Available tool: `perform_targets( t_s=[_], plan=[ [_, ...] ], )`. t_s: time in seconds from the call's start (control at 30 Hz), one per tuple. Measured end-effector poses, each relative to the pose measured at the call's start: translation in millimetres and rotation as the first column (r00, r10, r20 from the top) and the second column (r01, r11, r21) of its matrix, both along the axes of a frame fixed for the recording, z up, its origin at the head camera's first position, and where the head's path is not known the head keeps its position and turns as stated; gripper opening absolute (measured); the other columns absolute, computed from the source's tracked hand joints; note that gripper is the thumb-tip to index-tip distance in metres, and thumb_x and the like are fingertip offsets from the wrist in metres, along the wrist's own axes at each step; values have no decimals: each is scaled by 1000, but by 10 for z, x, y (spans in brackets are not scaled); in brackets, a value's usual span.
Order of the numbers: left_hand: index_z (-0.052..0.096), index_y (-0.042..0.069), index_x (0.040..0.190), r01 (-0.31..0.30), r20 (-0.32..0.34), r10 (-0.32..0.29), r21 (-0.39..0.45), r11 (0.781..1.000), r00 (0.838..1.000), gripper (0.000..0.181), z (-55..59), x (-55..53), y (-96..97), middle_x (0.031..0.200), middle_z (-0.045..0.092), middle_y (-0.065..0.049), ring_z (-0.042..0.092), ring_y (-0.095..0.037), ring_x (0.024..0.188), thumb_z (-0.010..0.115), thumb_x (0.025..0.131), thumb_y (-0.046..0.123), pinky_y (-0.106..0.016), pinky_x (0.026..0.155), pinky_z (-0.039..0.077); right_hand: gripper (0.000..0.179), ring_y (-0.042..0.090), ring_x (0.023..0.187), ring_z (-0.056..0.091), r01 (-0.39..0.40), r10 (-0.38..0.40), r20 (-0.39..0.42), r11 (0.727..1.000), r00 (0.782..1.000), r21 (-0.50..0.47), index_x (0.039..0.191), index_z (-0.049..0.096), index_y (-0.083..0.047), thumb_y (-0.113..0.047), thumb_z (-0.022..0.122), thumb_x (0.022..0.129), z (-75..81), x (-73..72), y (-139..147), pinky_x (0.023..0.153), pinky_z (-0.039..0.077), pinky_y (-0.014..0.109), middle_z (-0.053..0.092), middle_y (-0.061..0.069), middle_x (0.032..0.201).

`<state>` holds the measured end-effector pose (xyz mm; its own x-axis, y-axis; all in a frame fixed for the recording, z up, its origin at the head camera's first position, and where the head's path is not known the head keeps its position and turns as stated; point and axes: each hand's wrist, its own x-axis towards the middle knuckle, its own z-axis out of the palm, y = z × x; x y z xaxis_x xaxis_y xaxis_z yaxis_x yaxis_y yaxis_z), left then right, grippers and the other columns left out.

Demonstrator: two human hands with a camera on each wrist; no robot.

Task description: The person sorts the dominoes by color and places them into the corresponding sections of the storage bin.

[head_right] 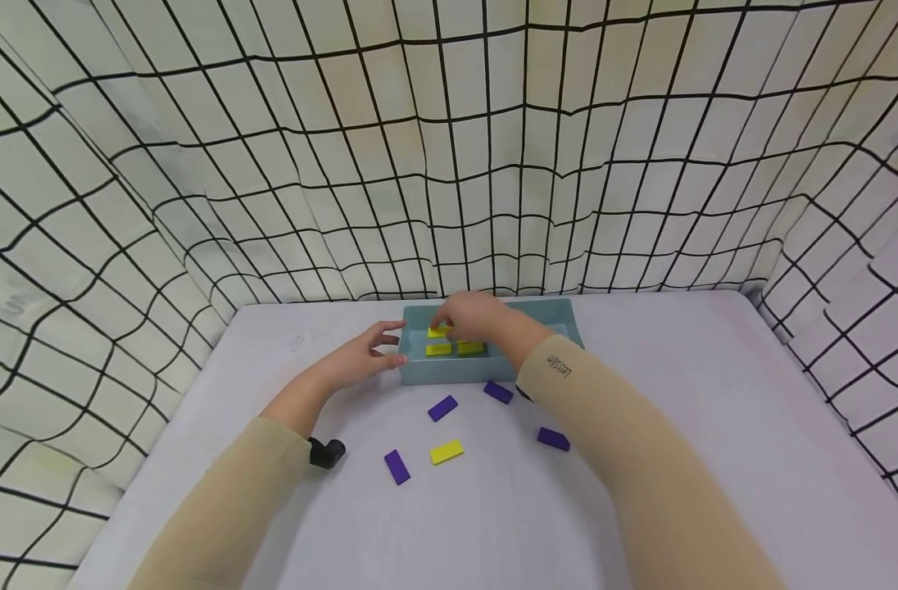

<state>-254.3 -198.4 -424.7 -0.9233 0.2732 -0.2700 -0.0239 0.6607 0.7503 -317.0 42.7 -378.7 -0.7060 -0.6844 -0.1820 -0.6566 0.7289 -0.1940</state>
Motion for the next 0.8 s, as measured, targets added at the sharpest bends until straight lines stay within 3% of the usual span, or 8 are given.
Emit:
perform_targets(
  t_s=[0.43,0.8],
  plan=[
    [28,40,153,-9,-3,9,22,1000,1000,72,-12,26,2,149,46,-4,48,-33,133,69,93,41,-55,109,36,28,21,120,58,-45,50,-59,997,997,68,124,70,-19,-15,64,97,-192,-57,-139,103,45,39,66,0,126],
    [28,41,153,3,-9,-2,30,1000,1000,72,-22,26,-11,150,45,-4,49,-33,133,69,93,41,-55,108,37,33,22,122,57,-15,21,-48,990,999,138,129,68,-20,-8,55,101,-311,-92,-277,106,43,41,65,2,128]
  ],
)
